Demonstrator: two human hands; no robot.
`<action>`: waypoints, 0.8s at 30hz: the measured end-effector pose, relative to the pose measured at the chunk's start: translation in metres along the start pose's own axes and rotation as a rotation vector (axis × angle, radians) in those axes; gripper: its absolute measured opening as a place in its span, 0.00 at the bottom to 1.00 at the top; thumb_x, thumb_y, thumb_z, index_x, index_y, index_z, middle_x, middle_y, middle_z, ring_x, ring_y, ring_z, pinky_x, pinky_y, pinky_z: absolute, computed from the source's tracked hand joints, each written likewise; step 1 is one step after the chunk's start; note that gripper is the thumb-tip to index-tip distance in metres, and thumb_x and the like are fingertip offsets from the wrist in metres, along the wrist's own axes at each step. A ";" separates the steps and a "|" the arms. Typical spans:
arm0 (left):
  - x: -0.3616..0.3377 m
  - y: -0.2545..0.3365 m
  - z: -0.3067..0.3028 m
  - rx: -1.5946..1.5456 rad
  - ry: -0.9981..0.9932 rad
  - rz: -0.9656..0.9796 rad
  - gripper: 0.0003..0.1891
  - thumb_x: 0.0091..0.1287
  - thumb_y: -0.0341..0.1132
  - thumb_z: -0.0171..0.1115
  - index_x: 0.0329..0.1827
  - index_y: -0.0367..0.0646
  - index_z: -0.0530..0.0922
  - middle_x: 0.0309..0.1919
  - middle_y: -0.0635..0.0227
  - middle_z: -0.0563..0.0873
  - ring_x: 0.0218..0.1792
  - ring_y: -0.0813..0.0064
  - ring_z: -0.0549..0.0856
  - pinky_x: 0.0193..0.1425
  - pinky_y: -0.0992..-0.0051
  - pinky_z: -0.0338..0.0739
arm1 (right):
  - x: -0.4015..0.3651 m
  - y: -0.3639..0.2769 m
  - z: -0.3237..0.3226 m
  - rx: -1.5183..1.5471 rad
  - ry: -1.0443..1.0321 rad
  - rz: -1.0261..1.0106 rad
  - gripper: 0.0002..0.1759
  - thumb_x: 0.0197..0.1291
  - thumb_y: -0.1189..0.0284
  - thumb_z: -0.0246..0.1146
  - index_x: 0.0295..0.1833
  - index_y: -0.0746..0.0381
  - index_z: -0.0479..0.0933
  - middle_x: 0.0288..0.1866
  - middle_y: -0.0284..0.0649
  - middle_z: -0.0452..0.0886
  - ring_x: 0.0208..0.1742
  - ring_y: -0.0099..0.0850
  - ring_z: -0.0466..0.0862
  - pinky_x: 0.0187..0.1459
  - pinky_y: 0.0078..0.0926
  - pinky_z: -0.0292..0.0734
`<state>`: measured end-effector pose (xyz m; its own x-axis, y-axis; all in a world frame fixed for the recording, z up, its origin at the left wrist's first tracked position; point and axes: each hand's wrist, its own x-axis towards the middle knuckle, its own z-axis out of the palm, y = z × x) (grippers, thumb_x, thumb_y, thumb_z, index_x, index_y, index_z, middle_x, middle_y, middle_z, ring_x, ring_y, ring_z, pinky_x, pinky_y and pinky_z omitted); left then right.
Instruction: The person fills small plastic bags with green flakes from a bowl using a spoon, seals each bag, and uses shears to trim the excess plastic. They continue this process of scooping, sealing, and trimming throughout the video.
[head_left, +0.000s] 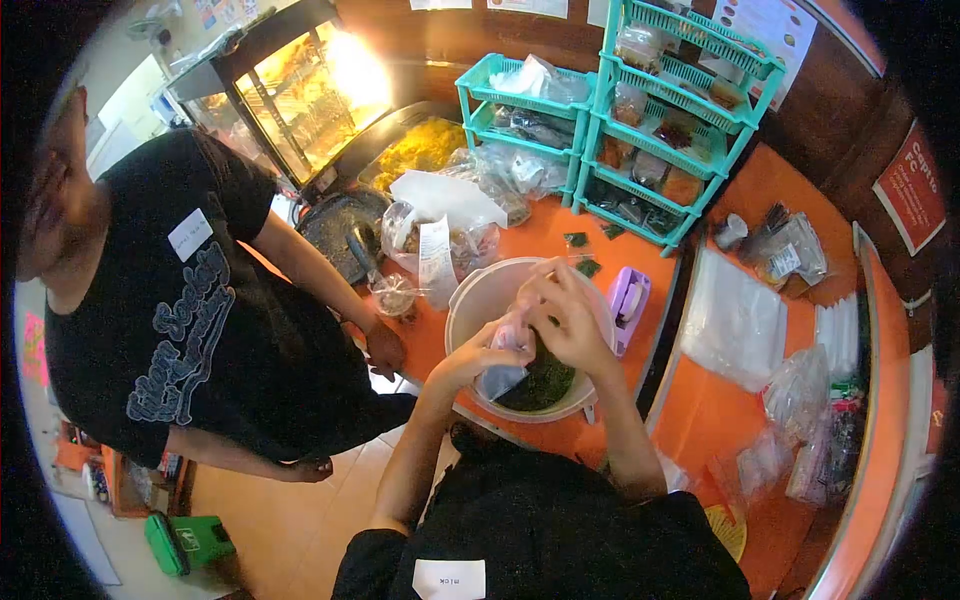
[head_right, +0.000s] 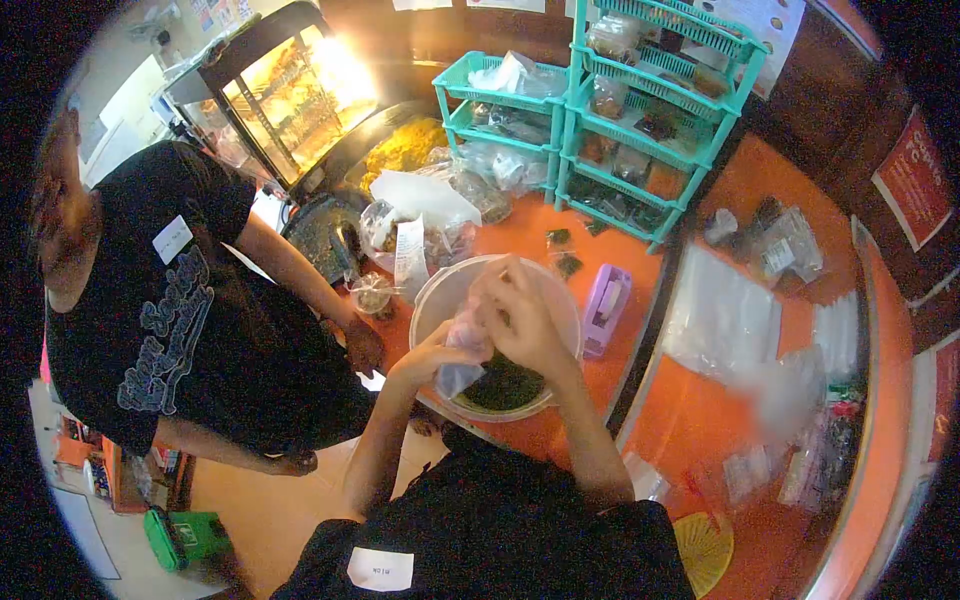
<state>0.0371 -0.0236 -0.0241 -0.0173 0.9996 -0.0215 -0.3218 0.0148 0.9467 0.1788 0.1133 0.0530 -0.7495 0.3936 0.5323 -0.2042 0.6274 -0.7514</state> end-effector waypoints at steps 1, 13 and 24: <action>0.002 0.003 0.002 0.016 0.023 -0.003 0.18 0.64 0.27 0.66 0.57 0.41 0.80 0.42 0.71 0.84 0.44 0.81 0.82 0.51 0.77 0.77 | 0.001 -0.003 -0.002 -0.001 0.084 0.014 0.03 0.65 0.74 0.64 0.40 0.62 0.80 0.47 0.42 0.76 0.49 0.36 0.78 0.51 0.34 0.72; 0.026 0.008 0.032 0.739 0.600 0.392 0.08 0.73 0.33 0.65 0.48 0.40 0.85 0.34 0.66 0.89 0.30 0.79 0.85 0.37 0.74 0.80 | -0.024 0.044 -0.026 -0.130 -0.259 0.321 0.09 0.67 0.70 0.64 0.40 0.66 0.77 0.30 0.53 0.83 0.34 0.48 0.86 0.38 0.42 0.78; 0.020 -0.002 0.013 0.726 0.428 0.239 0.05 0.72 0.33 0.63 0.39 0.41 0.82 0.30 0.57 0.87 0.30 0.62 0.88 0.37 0.65 0.79 | -0.034 0.042 -0.021 0.090 -0.320 0.380 0.05 0.67 0.75 0.66 0.42 0.66 0.79 0.30 0.34 0.80 0.33 0.20 0.77 0.36 0.23 0.73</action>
<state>0.0500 -0.0030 -0.0225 -0.4078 0.8856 0.2223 0.4155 -0.0369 0.9089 0.2092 0.1399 0.0114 -0.9341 0.3482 0.0792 0.0774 0.4138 -0.9071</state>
